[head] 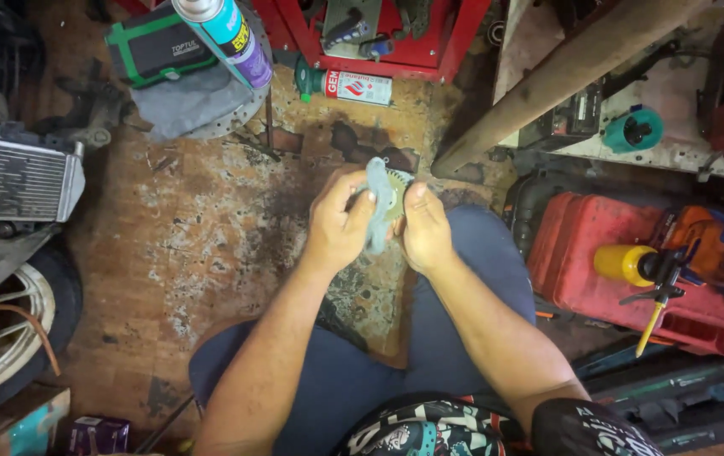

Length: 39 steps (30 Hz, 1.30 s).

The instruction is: The person applies red thread locker to bolts and inserts them into an engine block. They then retrieve a screwdriver from a tool chest to clean the glue bottle nozzle. Finally, they spray a gear with lubricant, wipe it with a cloth, and install it into the engine.

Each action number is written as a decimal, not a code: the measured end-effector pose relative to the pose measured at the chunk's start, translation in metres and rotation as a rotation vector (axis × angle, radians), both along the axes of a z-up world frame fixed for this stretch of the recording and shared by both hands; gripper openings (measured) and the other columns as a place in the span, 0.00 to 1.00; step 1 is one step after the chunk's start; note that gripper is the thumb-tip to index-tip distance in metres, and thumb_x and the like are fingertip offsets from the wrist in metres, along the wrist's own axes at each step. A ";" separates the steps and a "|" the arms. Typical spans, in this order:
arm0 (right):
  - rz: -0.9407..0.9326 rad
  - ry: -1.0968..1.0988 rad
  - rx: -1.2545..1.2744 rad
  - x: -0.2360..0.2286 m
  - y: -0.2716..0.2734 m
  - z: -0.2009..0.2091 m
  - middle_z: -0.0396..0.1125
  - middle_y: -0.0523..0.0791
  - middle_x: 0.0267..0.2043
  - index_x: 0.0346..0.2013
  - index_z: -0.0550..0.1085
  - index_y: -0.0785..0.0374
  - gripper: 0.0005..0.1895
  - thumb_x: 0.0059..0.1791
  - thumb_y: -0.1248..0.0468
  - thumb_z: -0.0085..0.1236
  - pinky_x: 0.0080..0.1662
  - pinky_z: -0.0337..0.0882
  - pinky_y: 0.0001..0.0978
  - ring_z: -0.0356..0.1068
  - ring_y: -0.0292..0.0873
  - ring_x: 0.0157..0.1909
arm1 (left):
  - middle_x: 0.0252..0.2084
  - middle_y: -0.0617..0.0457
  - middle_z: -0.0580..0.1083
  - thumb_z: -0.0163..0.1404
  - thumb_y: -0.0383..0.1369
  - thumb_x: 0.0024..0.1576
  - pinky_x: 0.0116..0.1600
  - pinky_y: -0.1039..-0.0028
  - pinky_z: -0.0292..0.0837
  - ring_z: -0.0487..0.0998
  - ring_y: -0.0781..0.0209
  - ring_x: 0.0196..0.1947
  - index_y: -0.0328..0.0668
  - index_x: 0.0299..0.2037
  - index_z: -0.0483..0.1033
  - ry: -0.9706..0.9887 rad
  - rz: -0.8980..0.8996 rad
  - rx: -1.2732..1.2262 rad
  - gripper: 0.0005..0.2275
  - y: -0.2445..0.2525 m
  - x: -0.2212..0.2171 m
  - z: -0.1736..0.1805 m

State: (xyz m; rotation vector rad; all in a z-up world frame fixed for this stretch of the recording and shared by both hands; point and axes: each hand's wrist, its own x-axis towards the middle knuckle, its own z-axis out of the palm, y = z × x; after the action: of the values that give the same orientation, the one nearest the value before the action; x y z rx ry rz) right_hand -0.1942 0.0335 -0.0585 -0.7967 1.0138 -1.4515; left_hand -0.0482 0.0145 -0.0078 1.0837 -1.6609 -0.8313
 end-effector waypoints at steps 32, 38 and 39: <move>-0.497 -0.051 0.230 0.049 -0.009 0.067 0.66 0.43 0.30 0.30 0.75 0.64 0.18 0.59 0.57 0.47 0.37 0.70 0.26 0.67 0.38 0.34 | 0.49 0.54 0.79 0.58 0.23 0.54 0.47 0.82 0.76 0.75 0.73 0.37 0.35 0.55 0.77 0.620 -0.038 0.579 0.17 0.004 0.011 -0.003; -0.426 -0.028 0.180 0.009 -0.023 0.034 0.68 0.43 0.32 0.31 0.76 0.63 0.18 0.58 0.55 0.50 0.39 0.72 0.27 0.68 0.37 0.36 | 0.40 0.50 0.71 0.43 0.30 0.56 0.55 0.72 0.69 0.72 0.59 0.42 0.39 0.50 0.78 0.414 -0.085 0.583 0.14 0.005 0.025 -0.005; -0.430 -0.030 0.179 0.011 -0.023 0.030 0.68 0.43 0.32 0.31 0.76 0.63 0.18 0.58 0.55 0.50 0.39 0.72 0.27 0.68 0.37 0.36 | 0.40 0.50 0.71 0.43 0.30 0.56 0.55 0.72 0.69 0.72 0.59 0.42 0.39 0.50 0.78 0.412 -0.089 0.583 0.14 0.004 0.021 0.006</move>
State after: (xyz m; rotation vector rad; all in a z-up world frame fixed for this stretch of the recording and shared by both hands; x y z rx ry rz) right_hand -0.1833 0.0110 -0.0288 -0.4400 1.3271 -1.6957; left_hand -0.0276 0.0184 -0.0016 1.1240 -1.1481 -1.5450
